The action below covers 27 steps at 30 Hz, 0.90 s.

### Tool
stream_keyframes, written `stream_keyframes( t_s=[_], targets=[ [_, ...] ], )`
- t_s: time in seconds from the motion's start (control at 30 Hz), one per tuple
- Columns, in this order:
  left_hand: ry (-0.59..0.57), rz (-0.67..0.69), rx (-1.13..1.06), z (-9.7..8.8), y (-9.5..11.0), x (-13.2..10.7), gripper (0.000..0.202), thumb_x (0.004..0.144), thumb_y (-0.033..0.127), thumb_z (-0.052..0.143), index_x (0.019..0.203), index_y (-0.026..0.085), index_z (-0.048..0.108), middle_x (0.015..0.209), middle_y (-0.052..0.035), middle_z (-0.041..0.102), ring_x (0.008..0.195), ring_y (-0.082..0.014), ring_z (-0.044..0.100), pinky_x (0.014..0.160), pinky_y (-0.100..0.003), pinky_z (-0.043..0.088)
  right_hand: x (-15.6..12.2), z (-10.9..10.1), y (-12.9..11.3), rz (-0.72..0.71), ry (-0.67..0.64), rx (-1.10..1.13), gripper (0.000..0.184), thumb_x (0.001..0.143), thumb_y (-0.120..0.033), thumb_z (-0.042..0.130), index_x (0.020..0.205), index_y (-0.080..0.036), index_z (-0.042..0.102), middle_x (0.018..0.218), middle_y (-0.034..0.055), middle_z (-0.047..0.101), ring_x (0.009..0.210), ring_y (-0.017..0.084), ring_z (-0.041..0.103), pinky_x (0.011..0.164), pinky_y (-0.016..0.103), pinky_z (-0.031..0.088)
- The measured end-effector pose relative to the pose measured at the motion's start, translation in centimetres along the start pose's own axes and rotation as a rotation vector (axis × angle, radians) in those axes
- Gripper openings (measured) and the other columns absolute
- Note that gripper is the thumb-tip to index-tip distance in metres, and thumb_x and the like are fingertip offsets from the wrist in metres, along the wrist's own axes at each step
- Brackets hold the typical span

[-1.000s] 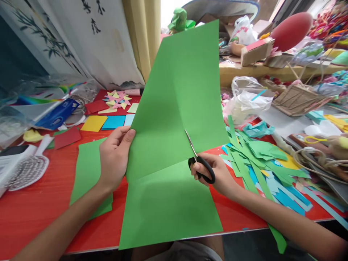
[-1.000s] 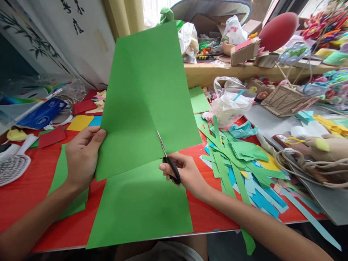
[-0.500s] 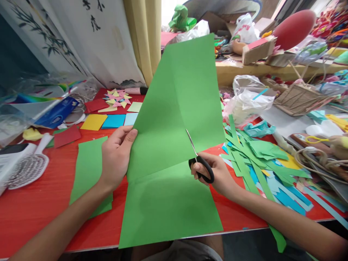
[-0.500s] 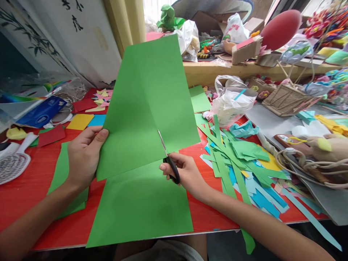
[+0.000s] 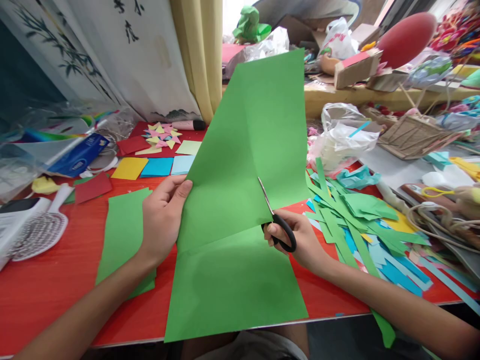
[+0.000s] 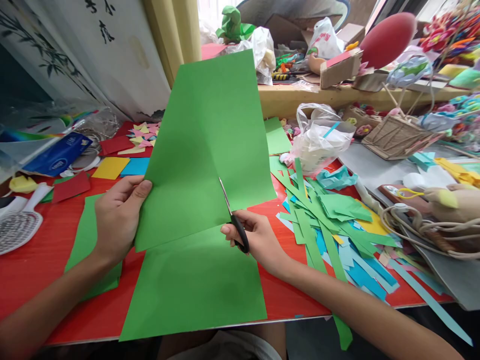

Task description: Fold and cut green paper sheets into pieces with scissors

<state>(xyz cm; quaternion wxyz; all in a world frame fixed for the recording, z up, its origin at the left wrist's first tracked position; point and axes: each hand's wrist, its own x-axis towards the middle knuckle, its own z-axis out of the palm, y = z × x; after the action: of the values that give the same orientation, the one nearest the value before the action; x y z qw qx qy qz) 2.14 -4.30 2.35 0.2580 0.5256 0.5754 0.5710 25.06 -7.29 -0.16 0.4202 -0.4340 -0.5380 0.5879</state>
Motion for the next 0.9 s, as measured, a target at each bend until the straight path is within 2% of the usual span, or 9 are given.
stream_keyframes(
  t_s=[0.7, 0.8, 0.9],
  targets=[
    [-0.016, 0.027, 0.029, 0.17, 0.24, -0.25, 0.022, 0.077, 0.043, 0.061, 0.084, 0.022, 0.066, 0.073, 0.0021, 0.062, 0.061, -0.0106, 0.050, 0.054, -0.022, 0.040, -0.04, 0.09, 0.23, 0.002, 0.015, 0.038, 0.038, 0.068, -0.051, 0.068, 0.061, -0.017, 0.052, 0.051, -0.0022, 0.052, 0.039, 0.006, 0.042, 0.034, 0.019, 0.030],
    [-0.029, 0.016, 0.017, 0.17, 0.25, -0.44, 0.022, 0.077, 0.042, 0.061, 0.086, 0.023, 0.066, 0.074, 0.0019, 0.062, 0.061, -0.0108, 0.050, 0.054, -0.022, 0.040, -0.04, -0.03, 0.29, 0.019, 0.032, 0.035, 0.042, 0.067, -0.056, 0.066, 0.060, -0.017, 0.054, 0.051, 0.0002, 0.054, 0.041, 0.008, 0.045, 0.035, 0.020, 0.031],
    [-0.039, 0.011, 0.032, 0.16, 0.25, -0.75, 0.022, 0.076, 0.042, 0.062, 0.086, 0.023, 0.066, 0.071, 0.0019, 0.060, 0.059, -0.0112, 0.048, 0.052, -0.022, 0.038, -0.09, -0.11, -0.11, 0.037, 0.041, -0.046, 0.049, 0.066, -0.062, 0.063, 0.051, -0.016, 0.053, 0.045, 0.0019, 0.052, 0.039, 0.009, 0.045, 0.036, 0.023, 0.032]
  ],
)
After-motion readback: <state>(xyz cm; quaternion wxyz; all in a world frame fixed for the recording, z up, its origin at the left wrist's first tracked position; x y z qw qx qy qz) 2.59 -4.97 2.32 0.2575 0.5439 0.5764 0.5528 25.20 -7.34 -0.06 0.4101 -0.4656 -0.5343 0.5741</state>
